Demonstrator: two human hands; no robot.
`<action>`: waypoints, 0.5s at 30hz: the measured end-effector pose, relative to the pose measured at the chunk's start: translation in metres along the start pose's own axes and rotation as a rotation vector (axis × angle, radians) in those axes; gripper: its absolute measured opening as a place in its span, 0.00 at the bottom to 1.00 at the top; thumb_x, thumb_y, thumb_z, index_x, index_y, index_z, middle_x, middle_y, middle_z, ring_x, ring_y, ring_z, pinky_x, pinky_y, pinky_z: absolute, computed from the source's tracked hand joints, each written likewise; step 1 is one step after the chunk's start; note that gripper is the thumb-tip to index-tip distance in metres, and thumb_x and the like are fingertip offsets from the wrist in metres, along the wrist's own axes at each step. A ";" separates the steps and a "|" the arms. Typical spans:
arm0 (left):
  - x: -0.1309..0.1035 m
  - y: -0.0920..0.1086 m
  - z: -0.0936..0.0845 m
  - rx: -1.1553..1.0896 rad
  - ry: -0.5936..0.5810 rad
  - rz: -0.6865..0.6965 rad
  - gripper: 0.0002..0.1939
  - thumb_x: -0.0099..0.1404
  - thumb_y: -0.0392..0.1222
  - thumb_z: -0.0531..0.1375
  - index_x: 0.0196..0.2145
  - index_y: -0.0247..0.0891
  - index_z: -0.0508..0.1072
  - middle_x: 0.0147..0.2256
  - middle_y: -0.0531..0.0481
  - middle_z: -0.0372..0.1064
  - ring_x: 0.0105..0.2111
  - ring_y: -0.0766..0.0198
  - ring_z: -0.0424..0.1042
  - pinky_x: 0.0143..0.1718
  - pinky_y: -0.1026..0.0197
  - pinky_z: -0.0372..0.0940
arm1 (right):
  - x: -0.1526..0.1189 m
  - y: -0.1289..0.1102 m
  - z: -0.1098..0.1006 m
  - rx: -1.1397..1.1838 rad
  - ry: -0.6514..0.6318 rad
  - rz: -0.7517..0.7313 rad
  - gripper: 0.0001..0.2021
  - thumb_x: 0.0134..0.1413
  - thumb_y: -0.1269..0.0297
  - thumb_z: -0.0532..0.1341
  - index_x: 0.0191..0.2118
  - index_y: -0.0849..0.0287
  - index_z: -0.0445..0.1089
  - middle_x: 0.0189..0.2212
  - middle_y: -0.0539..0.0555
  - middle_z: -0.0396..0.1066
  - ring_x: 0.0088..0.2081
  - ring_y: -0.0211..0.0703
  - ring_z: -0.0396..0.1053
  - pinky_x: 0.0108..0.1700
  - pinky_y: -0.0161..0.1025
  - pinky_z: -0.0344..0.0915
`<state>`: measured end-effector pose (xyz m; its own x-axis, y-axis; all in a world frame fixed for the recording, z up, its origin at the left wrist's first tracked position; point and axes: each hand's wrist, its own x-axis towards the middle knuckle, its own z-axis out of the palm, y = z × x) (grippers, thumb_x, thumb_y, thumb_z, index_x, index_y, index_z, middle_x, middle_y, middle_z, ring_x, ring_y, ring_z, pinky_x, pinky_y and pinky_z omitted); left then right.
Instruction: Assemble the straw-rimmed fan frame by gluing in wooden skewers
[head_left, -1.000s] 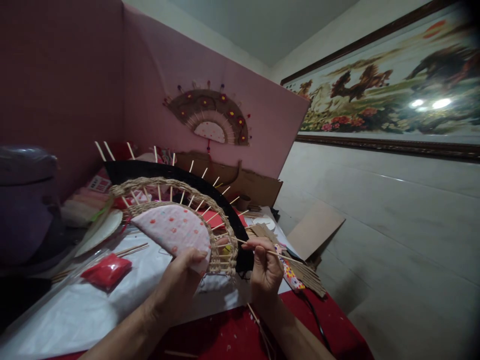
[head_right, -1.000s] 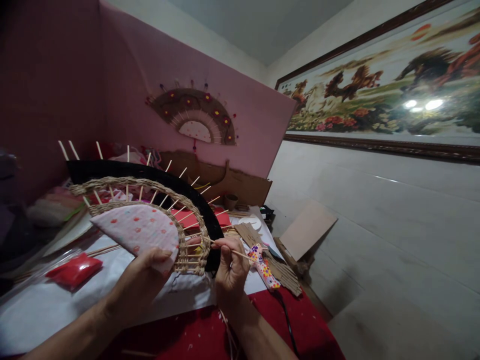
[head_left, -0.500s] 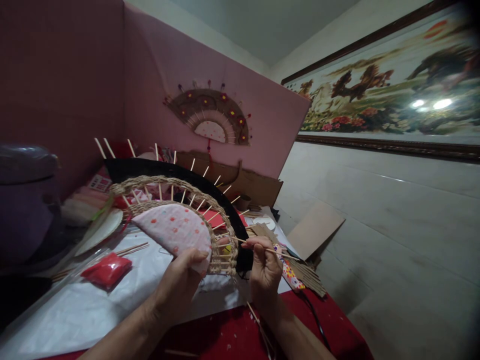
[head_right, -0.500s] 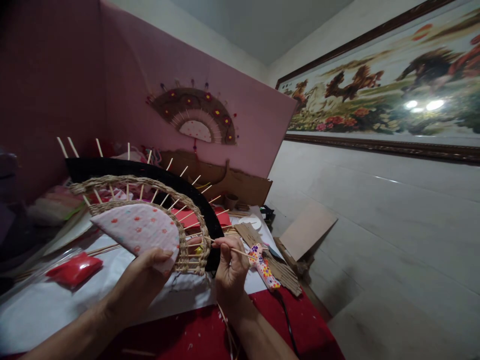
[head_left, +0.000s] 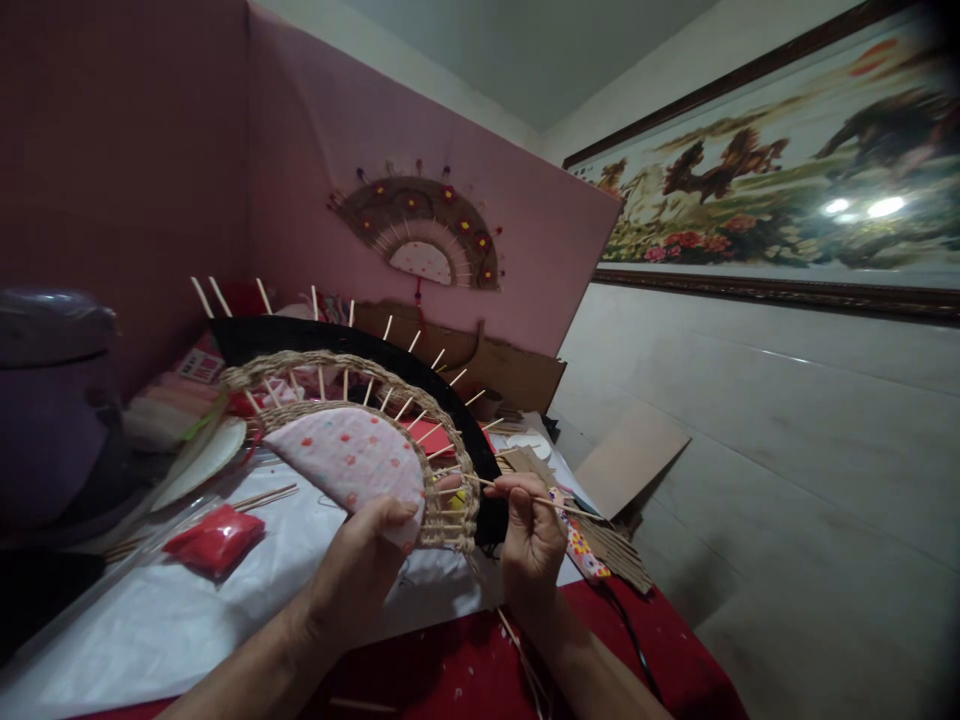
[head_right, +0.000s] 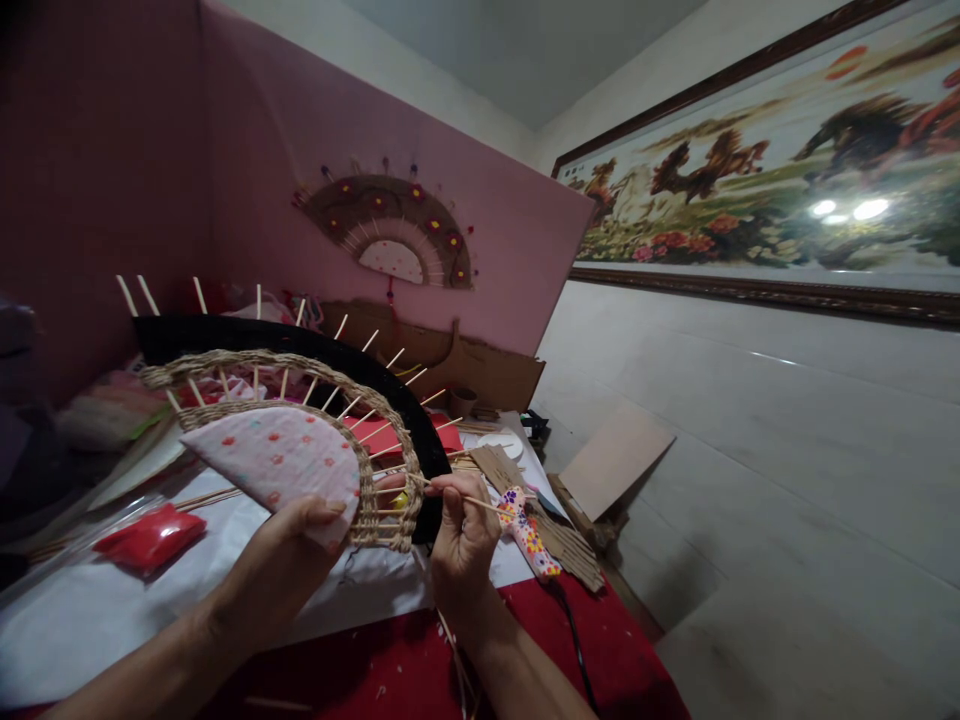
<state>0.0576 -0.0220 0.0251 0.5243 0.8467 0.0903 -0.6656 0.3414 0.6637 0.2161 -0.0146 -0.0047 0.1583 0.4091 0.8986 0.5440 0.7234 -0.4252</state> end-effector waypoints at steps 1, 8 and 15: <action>0.000 0.000 0.000 0.002 -0.007 0.000 0.20 0.50 0.39 0.53 0.40 0.34 0.76 0.32 0.45 0.76 0.43 0.51 0.71 0.48 0.51 0.63 | 0.000 0.000 0.000 0.000 0.006 0.002 0.10 0.63 0.70 0.48 0.36 0.56 0.66 0.30 0.51 0.68 0.35 0.40 0.67 0.39 0.41 0.63; -0.001 0.001 0.003 0.039 0.007 0.039 0.19 0.51 0.38 0.52 0.38 0.32 0.76 0.31 0.43 0.76 0.43 0.50 0.71 0.48 0.51 0.63 | -0.001 -0.002 0.000 0.047 0.052 -0.004 0.10 0.63 0.70 0.49 0.37 0.56 0.67 0.30 0.51 0.68 0.36 0.40 0.68 0.40 0.42 0.63; 0.004 0.002 -0.011 0.076 0.199 0.172 0.08 0.50 0.35 0.55 0.27 0.35 0.74 0.25 0.50 0.72 0.32 0.61 0.70 0.39 0.61 0.64 | 0.002 0.007 -0.003 0.033 0.123 0.007 0.10 0.63 0.69 0.49 0.40 0.56 0.67 0.33 0.52 0.69 0.36 0.41 0.69 0.39 0.42 0.65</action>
<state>0.0521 -0.0137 0.0184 0.2873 0.9557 0.0637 -0.6904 0.1605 0.7054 0.2224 -0.0104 -0.0053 0.2629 0.3440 0.9014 0.5155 0.7397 -0.4326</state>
